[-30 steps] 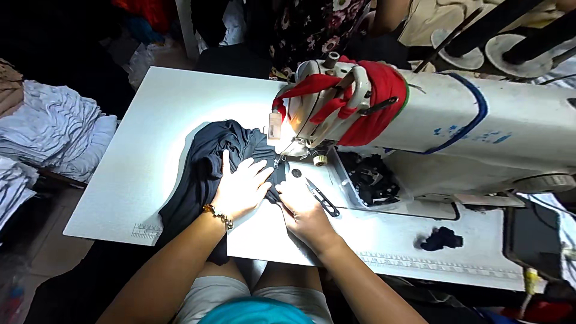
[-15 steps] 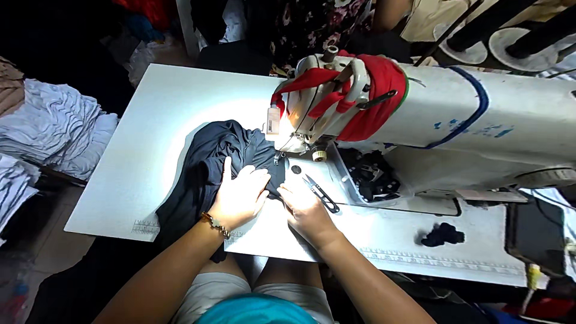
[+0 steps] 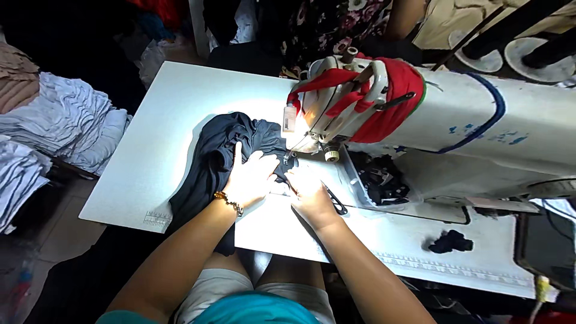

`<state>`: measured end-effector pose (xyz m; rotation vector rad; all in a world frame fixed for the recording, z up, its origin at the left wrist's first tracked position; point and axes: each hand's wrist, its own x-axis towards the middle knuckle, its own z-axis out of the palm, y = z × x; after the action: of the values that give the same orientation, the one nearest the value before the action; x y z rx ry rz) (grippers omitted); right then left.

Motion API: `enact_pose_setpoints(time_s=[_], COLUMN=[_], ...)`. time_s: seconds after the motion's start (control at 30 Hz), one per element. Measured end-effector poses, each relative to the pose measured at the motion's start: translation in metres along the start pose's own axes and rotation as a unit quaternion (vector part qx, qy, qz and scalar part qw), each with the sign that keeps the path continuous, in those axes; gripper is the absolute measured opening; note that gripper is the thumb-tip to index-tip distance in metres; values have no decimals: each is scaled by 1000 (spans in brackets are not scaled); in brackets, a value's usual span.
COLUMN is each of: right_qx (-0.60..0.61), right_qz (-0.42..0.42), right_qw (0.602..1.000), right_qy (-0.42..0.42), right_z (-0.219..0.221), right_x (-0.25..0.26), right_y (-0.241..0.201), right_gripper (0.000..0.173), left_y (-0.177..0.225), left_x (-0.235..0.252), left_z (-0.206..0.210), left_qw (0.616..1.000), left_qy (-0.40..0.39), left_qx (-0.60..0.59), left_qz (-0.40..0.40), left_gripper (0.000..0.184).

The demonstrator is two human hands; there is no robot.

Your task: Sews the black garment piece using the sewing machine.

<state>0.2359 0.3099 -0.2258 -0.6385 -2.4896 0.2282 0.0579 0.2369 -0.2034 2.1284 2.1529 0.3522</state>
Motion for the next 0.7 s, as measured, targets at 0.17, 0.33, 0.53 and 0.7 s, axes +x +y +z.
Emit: enact_pose_setpoints(time_s=[0.17, 0.33, 0.53, 0.7], right_qx=[6, 21, 23, 27], right_qz=[13, 16, 15, -4], right_qw=[1000, 999, 999, 999], right_qy=[24, 26, 21, 37], right_z=[5, 5, 2, 2], right_x=[5, 4, 5, 7], right_y=[4, 3, 3, 6], right_gripper=[22, 21, 20, 19], left_y=[-2, -5, -14, -27], left_x=[3, 2, 5, 6], left_z=[-3, -3, -25, -37], left_qw=[1000, 996, 984, 949], left_qy=[-21, 83, 106, 158], left_qx=[-3, 16, 55, 63], left_qz=[-2, 37, 128, 264], left_gripper=[48, 34, 21, 16])
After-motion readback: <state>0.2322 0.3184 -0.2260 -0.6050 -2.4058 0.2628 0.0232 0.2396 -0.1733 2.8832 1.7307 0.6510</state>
